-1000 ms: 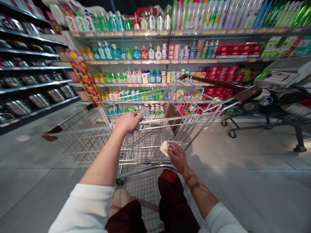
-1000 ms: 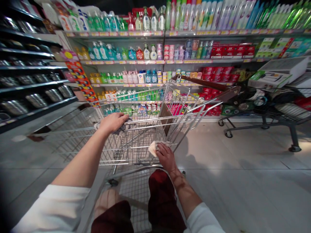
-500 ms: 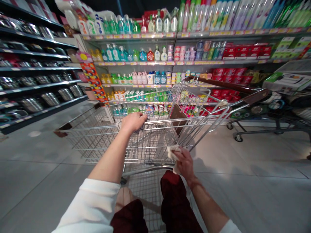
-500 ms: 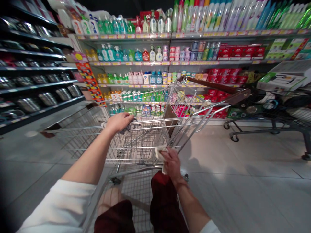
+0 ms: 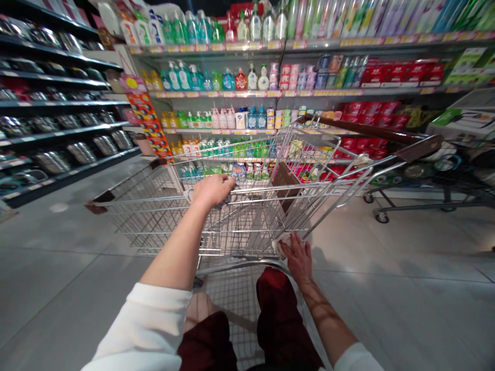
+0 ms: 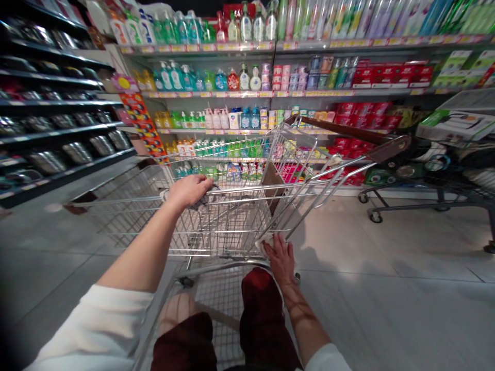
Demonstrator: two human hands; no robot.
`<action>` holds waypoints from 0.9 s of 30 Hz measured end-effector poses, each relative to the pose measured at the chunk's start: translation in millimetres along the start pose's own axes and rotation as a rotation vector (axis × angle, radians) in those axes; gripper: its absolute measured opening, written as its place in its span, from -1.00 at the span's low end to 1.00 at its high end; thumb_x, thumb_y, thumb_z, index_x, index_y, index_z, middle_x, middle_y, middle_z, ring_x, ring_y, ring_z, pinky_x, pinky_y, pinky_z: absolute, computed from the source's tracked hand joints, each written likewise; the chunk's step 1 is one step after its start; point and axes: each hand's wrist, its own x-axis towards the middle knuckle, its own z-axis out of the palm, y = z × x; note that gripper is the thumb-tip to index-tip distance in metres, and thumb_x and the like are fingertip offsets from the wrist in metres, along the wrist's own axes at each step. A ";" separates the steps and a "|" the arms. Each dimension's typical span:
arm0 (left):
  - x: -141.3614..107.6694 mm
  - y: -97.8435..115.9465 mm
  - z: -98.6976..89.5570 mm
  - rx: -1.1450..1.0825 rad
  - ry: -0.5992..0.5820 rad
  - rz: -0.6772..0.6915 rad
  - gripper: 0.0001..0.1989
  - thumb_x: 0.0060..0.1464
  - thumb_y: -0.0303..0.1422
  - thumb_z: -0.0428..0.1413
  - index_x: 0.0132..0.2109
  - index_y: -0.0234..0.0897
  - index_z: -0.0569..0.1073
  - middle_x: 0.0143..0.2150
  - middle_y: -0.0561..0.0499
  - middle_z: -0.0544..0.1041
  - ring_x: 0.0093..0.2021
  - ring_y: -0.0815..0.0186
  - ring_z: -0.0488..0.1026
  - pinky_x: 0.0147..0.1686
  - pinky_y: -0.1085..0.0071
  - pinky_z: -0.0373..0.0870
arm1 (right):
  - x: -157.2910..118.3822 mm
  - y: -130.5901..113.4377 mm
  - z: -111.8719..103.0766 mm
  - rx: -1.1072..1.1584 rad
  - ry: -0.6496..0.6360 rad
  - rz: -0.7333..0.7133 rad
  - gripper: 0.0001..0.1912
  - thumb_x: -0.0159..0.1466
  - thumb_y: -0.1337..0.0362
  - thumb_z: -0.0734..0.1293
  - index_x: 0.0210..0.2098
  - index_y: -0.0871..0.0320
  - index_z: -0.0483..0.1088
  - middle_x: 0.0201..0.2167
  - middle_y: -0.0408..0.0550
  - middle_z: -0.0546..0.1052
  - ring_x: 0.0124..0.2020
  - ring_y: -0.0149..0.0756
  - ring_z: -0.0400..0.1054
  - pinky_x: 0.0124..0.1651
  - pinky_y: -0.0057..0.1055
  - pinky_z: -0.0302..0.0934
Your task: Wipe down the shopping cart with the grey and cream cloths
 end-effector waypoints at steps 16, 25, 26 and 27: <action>-0.6 -0.9 0.0 0.003 0.009 0.010 -0.38 0.18 0.06 -0.25 0.02 -0.13 0.55 0.06 -0.12 0.58 0.05 -0.09 0.48 -0.04 0.08 0.42 | 4.4 20.5 -60.7 0.553 0.310 0.649 -0.60 0.25 0.14 0.22 -0.01 0.22 0.39 -0.30 -0.03 0.48 -0.42 -0.43 0.33 -0.42 -0.53 0.26; -1.6 0.7 -0.8 0.000 0.026 0.005 -0.41 0.18 0.04 -0.25 -0.02 -0.10 0.56 0.02 -0.13 0.59 0.01 -0.06 0.51 -0.07 0.09 0.43 | 73.1 16.5 -73.8 0.798 0.286 0.864 -0.32 0.18 -0.08 0.31 0.16 0.19 0.26 -0.09 -0.01 0.45 -0.21 -0.45 0.35 -0.19 -0.54 0.29; -1.6 0.7 -0.5 -0.003 0.028 0.003 -0.41 0.18 0.04 -0.24 -0.02 -0.10 0.56 0.01 -0.13 0.60 0.01 -0.07 0.51 -0.07 0.08 0.43 | 69.5 10.1 -63.5 0.789 0.265 0.895 -0.31 0.17 -0.10 0.31 0.14 0.21 0.26 -0.11 -0.01 0.45 -0.22 -0.45 0.35 -0.20 -0.54 0.29; -1.6 0.7 -0.1 -0.005 0.030 0.001 -0.41 0.18 0.04 -0.24 -0.02 -0.10 0.57 0.00 -0.13 0.60 0.01 -0.07 0.51 -0.07 0.07 0.43 | 63.6 4.0 -53.0 0.775 0.250 0.921 -0.31 0.16 -0.12 0.31 0.12 0.22 0.26 -0.14 -0.02 0.46 -0.25 -0.45 0.34 -0.22 -0.54 0.28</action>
